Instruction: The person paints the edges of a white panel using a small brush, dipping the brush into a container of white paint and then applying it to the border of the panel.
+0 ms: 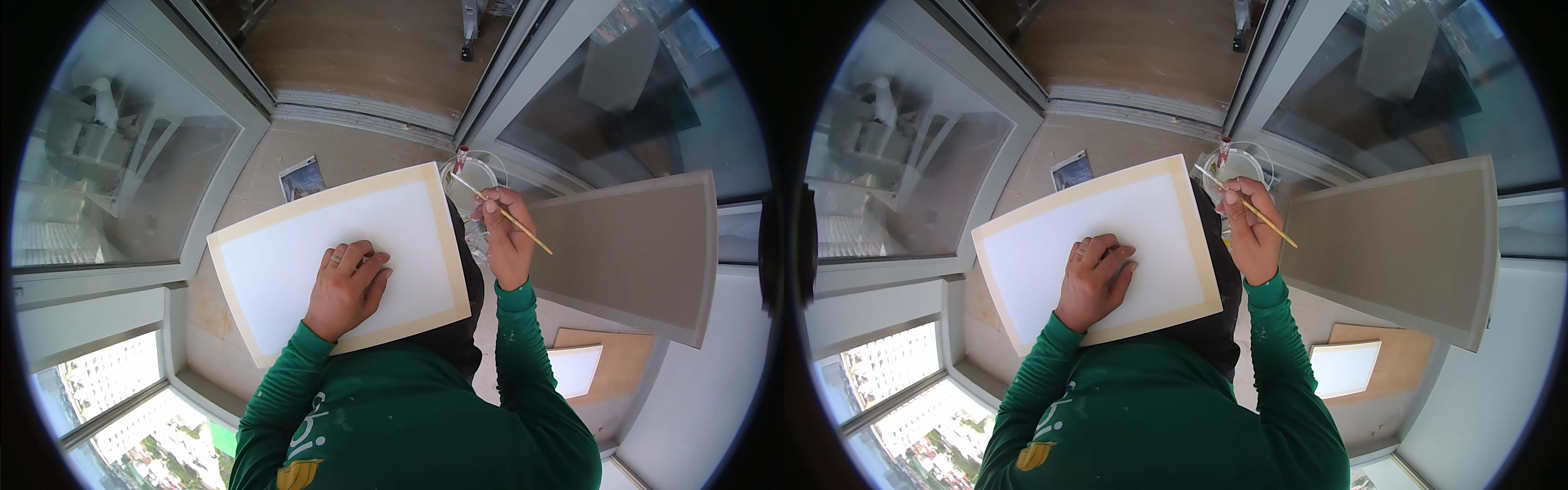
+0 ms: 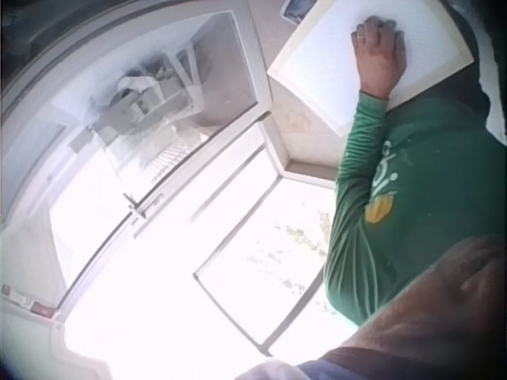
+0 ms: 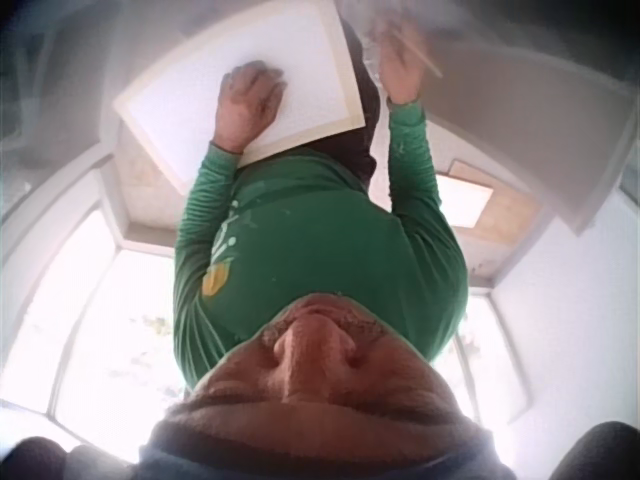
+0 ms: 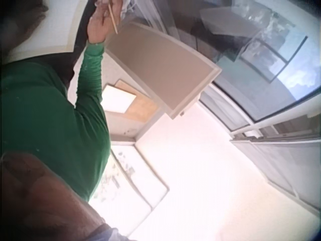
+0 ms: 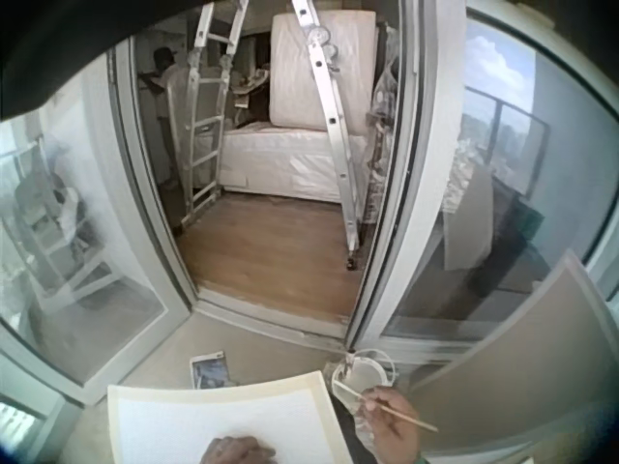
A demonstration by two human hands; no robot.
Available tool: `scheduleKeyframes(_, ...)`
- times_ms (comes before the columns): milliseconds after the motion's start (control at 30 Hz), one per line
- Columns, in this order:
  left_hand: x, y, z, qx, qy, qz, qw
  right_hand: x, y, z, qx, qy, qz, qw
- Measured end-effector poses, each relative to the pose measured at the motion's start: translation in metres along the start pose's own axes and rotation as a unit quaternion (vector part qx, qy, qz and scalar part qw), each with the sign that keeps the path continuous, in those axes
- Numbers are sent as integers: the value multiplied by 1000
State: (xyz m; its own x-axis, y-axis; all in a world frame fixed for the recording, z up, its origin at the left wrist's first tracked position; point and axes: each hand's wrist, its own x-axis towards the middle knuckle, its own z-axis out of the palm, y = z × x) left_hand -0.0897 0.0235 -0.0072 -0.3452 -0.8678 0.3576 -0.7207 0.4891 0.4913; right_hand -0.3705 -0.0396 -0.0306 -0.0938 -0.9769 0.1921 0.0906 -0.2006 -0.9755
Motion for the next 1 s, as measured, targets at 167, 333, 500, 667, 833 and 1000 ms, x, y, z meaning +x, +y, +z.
scheduleKeyframes(167,-1,-1,-1,-3,-1,5,1000,-2,-5,1,0,7,-23,1000)
scheduleKeyframes(333,-1,0,-2,3,-4,3,1000,-9,2,-5,18,39,-13,999)
scheduleKeyframes(500,-1,0,-1,-6,1,4,1000,-22,8,-22,21,58,12,998)
scheduleKeyframes(667,-1,3,-4,-6,-7,-7,1000,-21,14,-39,134,84,75,985)
scheduleKeyframes(833,-10,4,-16,-26,-7,-33,999,3,84,-95,36,126,158,979)
scheduleKeyframes(1000,-34,-5,-35,34,17,-62,997,48,132,-111,-280,43,105,953)
